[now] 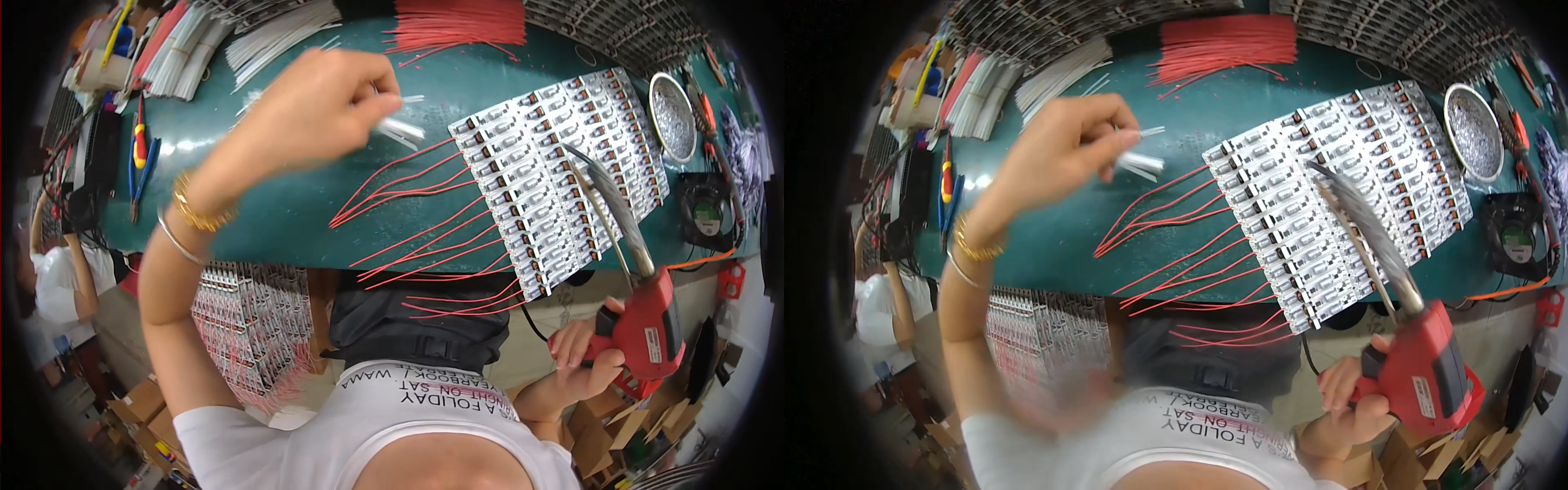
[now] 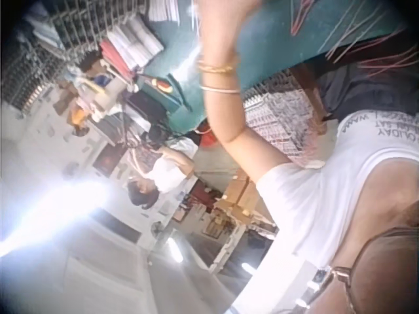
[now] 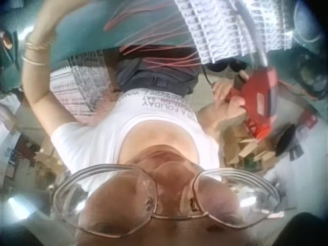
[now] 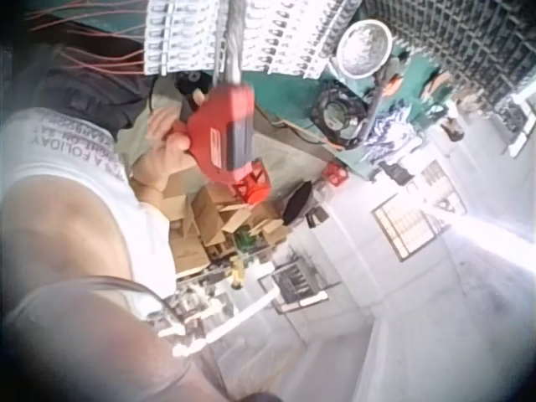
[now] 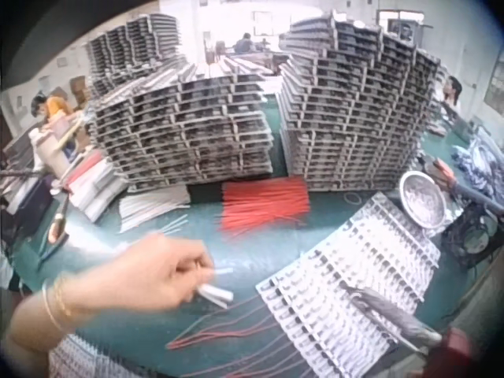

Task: The person uses a soldering iron to attach red and white wires to a grid of electronic components on a workbench. They repeatedly pick up individual wires, position them on the component terminals, and apply the soldering iron to secure the connections.

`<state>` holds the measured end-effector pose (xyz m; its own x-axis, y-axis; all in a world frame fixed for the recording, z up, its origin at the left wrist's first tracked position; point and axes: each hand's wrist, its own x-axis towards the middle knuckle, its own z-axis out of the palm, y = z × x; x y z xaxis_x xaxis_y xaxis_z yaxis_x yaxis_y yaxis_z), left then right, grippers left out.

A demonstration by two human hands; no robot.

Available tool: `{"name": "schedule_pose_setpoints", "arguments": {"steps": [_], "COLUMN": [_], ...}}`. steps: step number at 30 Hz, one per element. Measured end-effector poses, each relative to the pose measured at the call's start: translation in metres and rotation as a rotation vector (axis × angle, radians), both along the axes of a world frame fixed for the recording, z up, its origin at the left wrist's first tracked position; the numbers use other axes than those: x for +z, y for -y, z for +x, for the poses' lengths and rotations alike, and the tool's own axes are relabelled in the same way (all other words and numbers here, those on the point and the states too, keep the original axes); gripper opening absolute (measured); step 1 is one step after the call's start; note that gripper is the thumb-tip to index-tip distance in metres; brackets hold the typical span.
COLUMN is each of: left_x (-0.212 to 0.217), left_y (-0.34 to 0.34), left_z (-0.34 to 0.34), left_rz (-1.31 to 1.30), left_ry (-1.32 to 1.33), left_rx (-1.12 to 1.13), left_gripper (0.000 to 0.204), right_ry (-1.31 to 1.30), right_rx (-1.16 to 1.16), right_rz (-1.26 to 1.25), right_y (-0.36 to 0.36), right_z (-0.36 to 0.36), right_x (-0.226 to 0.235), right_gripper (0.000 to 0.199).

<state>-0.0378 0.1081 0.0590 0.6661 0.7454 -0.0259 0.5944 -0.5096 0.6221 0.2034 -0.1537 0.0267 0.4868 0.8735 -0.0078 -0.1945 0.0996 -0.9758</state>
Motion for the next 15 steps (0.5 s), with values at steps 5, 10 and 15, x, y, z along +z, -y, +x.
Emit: {"name": "schedule_pose_setpoints", "arguments": {"steps": [5, 10, 15], "left_x": [-0.048, -0.058, -0.063], "left_y": [0.024, 0.024, 0.026], "left_z": [0.016, 0.023, 0.02], "left_rz": [-0.051, -0.056, 0.008], "left_ry": [0.249, 0.242, 0.263], "left_rx": [0.105, 0.137, 0.119], "left_gripper": [0.016, 0.016, 0.013], "right_ry": [0.197, 0.194, 0.199], "right_rx": [0.02, -0.052, -0.027], "right_rz": [-0.097, -0.198, -0.26], "right_y": [-0.029, -0.042, -0.043], "right_z": [-0.03, -0.045, -0.047], "right_x": [-0.005, -0.004, -0.003], "right_gripper": [0.081, 0.086, 0.081]}}
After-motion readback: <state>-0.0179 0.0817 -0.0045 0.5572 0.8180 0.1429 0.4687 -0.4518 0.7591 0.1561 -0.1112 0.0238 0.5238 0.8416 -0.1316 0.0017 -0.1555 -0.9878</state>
